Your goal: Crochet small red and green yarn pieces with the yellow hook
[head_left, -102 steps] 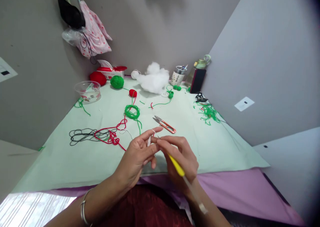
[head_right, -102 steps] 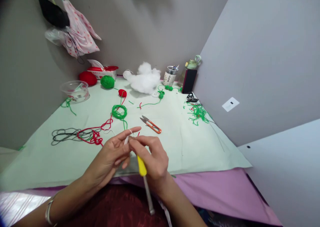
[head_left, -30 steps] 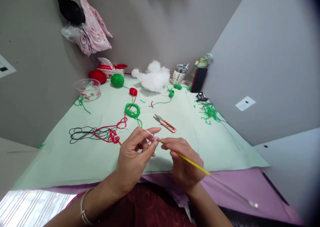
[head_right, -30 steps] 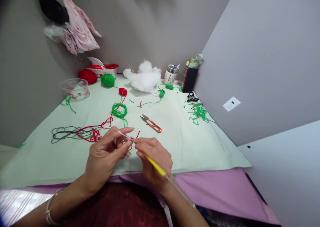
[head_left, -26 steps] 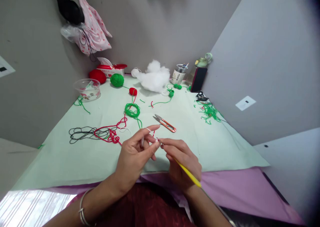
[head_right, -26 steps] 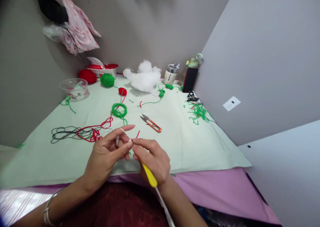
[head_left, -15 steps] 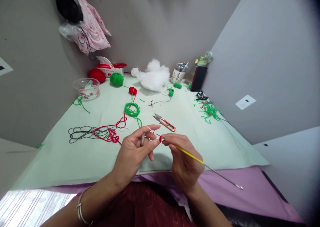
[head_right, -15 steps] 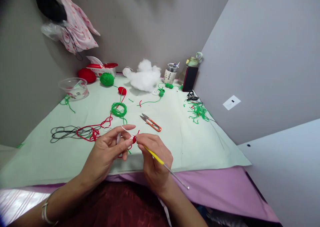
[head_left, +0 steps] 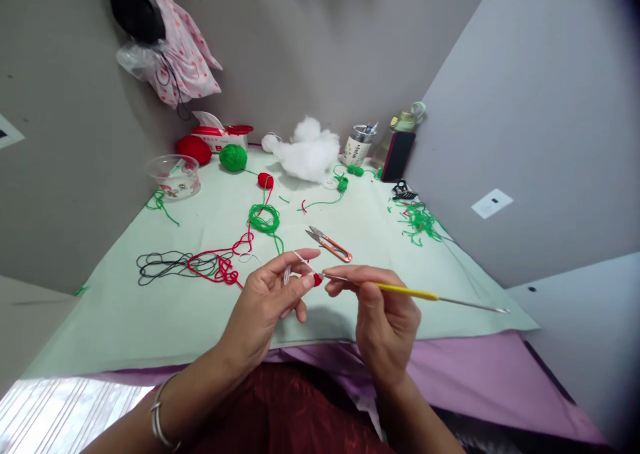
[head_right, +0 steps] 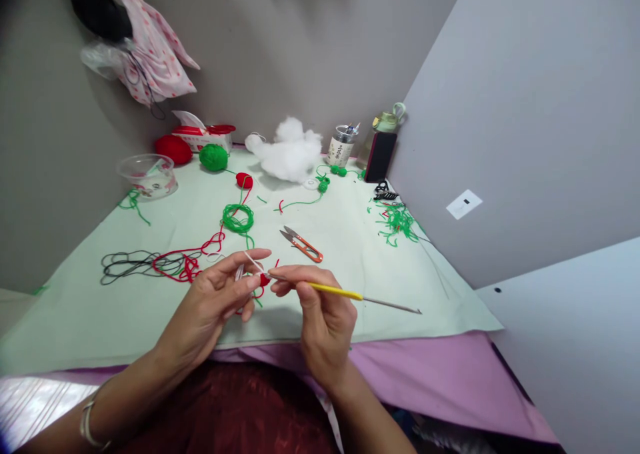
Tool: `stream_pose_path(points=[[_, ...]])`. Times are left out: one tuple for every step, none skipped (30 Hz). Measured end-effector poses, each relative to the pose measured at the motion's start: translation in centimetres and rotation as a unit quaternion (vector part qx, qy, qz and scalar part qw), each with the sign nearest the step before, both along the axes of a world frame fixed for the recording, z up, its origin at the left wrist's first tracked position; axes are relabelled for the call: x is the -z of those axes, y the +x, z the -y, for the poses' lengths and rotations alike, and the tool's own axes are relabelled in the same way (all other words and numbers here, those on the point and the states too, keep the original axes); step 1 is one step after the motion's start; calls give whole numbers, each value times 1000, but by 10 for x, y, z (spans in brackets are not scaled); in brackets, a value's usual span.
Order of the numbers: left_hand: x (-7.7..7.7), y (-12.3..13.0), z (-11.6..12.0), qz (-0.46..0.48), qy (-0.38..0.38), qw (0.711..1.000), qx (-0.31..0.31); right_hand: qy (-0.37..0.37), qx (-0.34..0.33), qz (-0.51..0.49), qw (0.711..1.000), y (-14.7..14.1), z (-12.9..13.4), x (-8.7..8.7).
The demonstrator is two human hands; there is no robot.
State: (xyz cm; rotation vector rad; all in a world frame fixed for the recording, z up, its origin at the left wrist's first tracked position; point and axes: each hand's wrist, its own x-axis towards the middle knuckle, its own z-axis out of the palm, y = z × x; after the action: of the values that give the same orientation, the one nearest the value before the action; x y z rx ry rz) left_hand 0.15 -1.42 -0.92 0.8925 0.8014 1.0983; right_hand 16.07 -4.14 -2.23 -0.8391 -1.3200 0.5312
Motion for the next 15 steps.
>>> stream_pose_path(points=[[0,0,0,-1,4,1000,0,-5,-7,-1,1000,1,0,0],[0,1,0,-3,8,1000,-3,-7,-13,-1,1000,1,-1,-1],[-1,1,0,-3,10,1000,-6,-7,-18,0,1000,2,-2,-2],[-1,1,-1,-4,11,1000,-8,-5,-20,4,1000,2,-2,-2],[-1,1,-1,-6,11,1000,-9,-3,-20,9,1000,2,-3,-3],[-1,1,-1,-8,13,1000,-9,0,-17,14,1000,2,-3,-4],[0,1,-1,-12,16,1000,-7,7,-14,21,1000,3,-3,-4],[0,1,-2,-18,23,1000,-8,15,-11,29,999,3,-4,-5],[0,1,-1,-26,32,999,-11,24,-11,42,999,3,-4,-6],[1,0,-1,-36,42,998,-17,34,-11,59,998,3,-3,-6],[1,0,-1,-47,52,997,-27,45,-8,79,996,3,-3,-6],[0,1,0,-59,60,996,-39,57,-4,104,993,3,-1,-5],[0,1,1,-72,66,994,-53,73,4,131,989,4,0,-4],[-1,1,2,-84,72,992,-67,91,17,160,983,4,2,-3],[-2,2,3,-94,80,989,-81,111,30,189,975,4,4,-1]])
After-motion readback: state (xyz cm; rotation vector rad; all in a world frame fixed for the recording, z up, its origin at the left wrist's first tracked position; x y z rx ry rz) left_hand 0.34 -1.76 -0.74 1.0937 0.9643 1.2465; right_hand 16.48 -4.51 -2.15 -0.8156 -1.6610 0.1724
